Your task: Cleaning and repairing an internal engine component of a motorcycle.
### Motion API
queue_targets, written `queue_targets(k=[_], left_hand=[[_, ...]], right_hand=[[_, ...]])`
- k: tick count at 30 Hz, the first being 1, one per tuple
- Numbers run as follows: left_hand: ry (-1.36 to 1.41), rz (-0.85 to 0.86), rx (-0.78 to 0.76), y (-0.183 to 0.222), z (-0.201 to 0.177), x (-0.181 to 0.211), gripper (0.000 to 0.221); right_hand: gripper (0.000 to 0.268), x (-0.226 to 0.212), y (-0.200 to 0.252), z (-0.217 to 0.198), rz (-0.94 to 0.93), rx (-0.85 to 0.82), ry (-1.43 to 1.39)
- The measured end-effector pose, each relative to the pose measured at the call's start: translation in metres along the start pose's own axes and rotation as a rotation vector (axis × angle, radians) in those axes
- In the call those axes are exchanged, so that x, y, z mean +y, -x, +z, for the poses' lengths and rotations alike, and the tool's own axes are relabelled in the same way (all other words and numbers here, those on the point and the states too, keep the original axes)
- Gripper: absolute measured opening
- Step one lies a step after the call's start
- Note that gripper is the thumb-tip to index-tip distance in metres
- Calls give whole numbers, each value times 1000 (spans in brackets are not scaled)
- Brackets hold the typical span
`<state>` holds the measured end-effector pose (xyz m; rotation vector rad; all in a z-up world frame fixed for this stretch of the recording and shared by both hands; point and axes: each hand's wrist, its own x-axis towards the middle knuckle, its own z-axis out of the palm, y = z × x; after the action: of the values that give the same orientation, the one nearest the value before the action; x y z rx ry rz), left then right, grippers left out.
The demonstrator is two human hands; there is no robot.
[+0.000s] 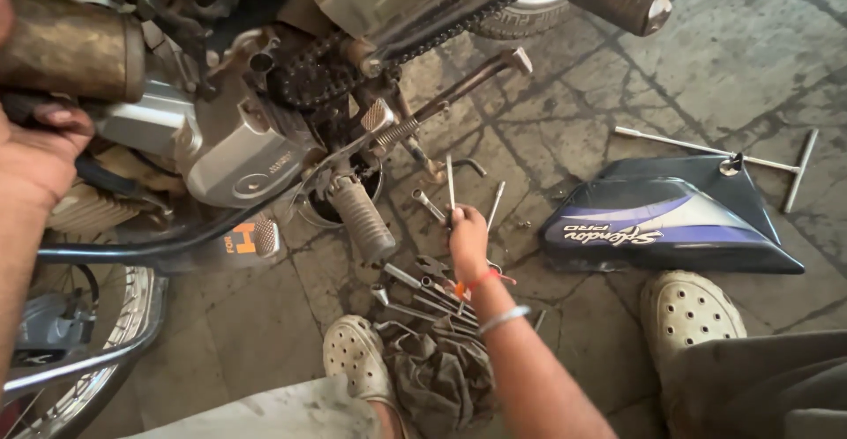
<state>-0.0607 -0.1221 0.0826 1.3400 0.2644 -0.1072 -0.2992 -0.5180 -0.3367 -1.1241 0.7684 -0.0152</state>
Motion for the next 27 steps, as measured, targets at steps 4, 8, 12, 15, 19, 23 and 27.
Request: queue_targets(k=[4, 8, 12, 15, 19, 23, 27], left_hand=[[30, -65, 67, -44, -37, -18, 37], [-82, 16, 126, -5, 16, -19, 38], [10, -3, 109, -19, -6, -21, 42], [66, -16, 141, -14, 1, -20, 38], [330, -66, 16, -136, -165, -35, 39], [548, -86, -81, -178, -219, -42, 40], [611, -155, -175, -186, -228, -45, 44]], right_hand=[[29, -6, -21, 9, 245, -192, -170], [32, -2, -26, 13, 382, -237, -243], [33, -3, -25, 9, 379, -243, -237], [32, -1, -25, 9, 355, -233, -183], [30, -13, -13, 6, 432, -224, -239], [30, -15, -10, 2, 475, -234, -301], [26, -7, -11, -5, 533, -253, -330]])
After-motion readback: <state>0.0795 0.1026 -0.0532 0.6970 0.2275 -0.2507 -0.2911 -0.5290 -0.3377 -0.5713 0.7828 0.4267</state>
